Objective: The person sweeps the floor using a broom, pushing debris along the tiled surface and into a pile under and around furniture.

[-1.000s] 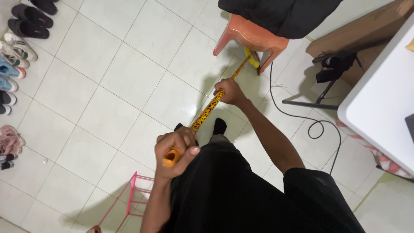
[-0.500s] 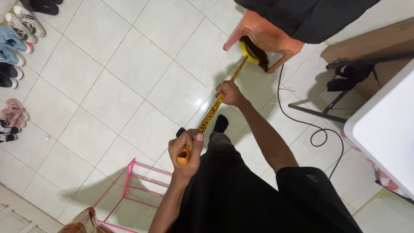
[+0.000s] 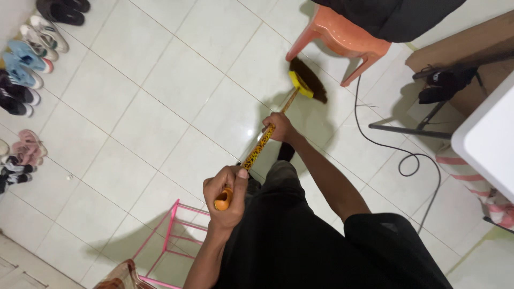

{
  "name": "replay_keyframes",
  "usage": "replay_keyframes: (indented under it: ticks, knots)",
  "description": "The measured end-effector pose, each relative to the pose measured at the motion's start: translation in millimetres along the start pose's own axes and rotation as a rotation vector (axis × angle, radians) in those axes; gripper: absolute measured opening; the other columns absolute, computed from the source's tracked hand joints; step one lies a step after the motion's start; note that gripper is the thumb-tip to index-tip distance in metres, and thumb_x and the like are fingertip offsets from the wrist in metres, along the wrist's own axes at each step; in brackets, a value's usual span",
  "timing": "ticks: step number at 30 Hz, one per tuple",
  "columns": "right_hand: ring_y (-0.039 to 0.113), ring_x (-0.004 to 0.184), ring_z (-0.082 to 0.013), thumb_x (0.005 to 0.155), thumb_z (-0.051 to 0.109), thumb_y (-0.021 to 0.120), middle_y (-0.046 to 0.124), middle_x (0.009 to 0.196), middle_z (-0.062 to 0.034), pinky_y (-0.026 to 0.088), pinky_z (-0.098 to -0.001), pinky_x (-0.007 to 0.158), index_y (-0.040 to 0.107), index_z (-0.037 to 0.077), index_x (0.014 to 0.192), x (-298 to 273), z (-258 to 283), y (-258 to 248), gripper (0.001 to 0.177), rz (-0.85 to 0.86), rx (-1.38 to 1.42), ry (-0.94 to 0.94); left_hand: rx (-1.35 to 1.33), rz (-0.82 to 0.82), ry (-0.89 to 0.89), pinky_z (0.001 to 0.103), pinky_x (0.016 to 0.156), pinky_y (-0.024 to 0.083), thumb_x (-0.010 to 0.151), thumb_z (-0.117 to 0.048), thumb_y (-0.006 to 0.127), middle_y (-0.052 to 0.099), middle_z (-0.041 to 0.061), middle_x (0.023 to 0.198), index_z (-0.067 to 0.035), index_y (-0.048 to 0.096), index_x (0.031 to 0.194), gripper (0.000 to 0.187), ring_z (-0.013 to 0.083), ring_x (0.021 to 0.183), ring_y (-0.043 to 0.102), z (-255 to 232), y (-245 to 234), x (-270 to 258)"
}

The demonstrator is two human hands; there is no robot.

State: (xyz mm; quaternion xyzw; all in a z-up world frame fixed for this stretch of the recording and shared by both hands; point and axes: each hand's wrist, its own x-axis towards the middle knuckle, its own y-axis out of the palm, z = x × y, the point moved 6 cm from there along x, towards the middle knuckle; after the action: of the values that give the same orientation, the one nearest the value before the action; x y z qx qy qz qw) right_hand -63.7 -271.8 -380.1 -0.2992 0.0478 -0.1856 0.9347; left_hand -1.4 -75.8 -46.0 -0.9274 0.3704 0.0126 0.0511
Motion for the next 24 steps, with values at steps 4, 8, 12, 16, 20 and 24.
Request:
replay_keyframes:
  ticks: [4,8,12,16,20,24]
  knots:
    - [0.052,0.064,-0.0378,0.07,0.016,0.078,0.048,0.06,-0.0173,0.041,-0.0478,0.06,0.04,0.004,0.063,-4.2,23.8,33.4,0.04,-0.03,0.002,0.025,-0.07,0.048,0.034,0.027,0.051,0.029,0.098,0.003,0.061,0.053,0.003,0.062,-0.007,0.034,0.068,0.042,0.006,0.055,0.038,3.6,-38.9,-13.5]
    - [0.051,0.062,-0.0369,0.071,0.017,0.079,0.048,0.059,-0.0174,0.04,-0.0476,0.059,0.042,0.004,0.061,-6.9,50.0,63.8,0.041,-0.057,0.018,0.048,-0.016,0.066,0.052,0.027,0.049,0.028,0.096,0.003,0.062,0.052,0.002,0.06,-0.007,0.034,0.066,0.042,0.0059,0.052,0.037,4.2,-74.1,-25.2]
    - [0.053,0.062,-0.0357,0.071,0.016,0.08,0.051,0.06,-0.0157,0.04,-0.0466,0.058,0.046,0.005,0.062,-3.7,77.4,85.7,0.037,-0.1,0.025,-0.018,-0.029,0.074,0.004,0.027,0.048,0.026,0.095,0.003,0.062,0.048,0.002,0.056,-0.008,0.034,0.065,0.043,0.006,0.05,0.036,6.9,-104.8,-32.2]
    - [0.053,0.063,-0.0359,0.072,0.015,0.081,0.051,0.061,-0.0163,0.04,-0.0461,0.059,0.044,0.004,0.063,0.8,96.1,96.9,0.039,-0.082,0.031,0.01,-0.024,0.115,0.091,0.027,0.049,0.029,0.095,0.004,0.062,0.049,0.001,0.057,-0.008,0.035,0.065,0.042,0.0065,0.051,0.04,-0.5,-125.4,-35.3]
    - [0.053,0.063,-0.0361,0.073,0.016,0.082,0.051,0.062,-0.016,0.041,-0.046,0.06,0.045,0.004,0.064,4.0,112.7,90.0,0.04,-0.03,0.031,0.043,-0.03,0.144,0.131,0.027,0.05,0.031,0.094,0.004,0.064,0.045,0.001,0.055,-0.01,0.034,0.065,0.044,0.0086,0.051,0.043,-7.7,-137.6,-36.3]
    - [0.056,0.066,-0.0355,0.075,0.017,0.081,0.053,0.062,-0.0144,0.043,-0.0454,0.069,0.047,0.005,0.064,2.5,133.8,67.7,0.037,-0.038,-0.039,0.009,-0.204,0.178,0.258,0.033,0.062,0.049,0.097,0.004,0.061,0.045,0.001,0.057,-0.014,0.038,0.069,0.04,0.0108,0.055,0.048,-29.8,-141.7,-38.2]
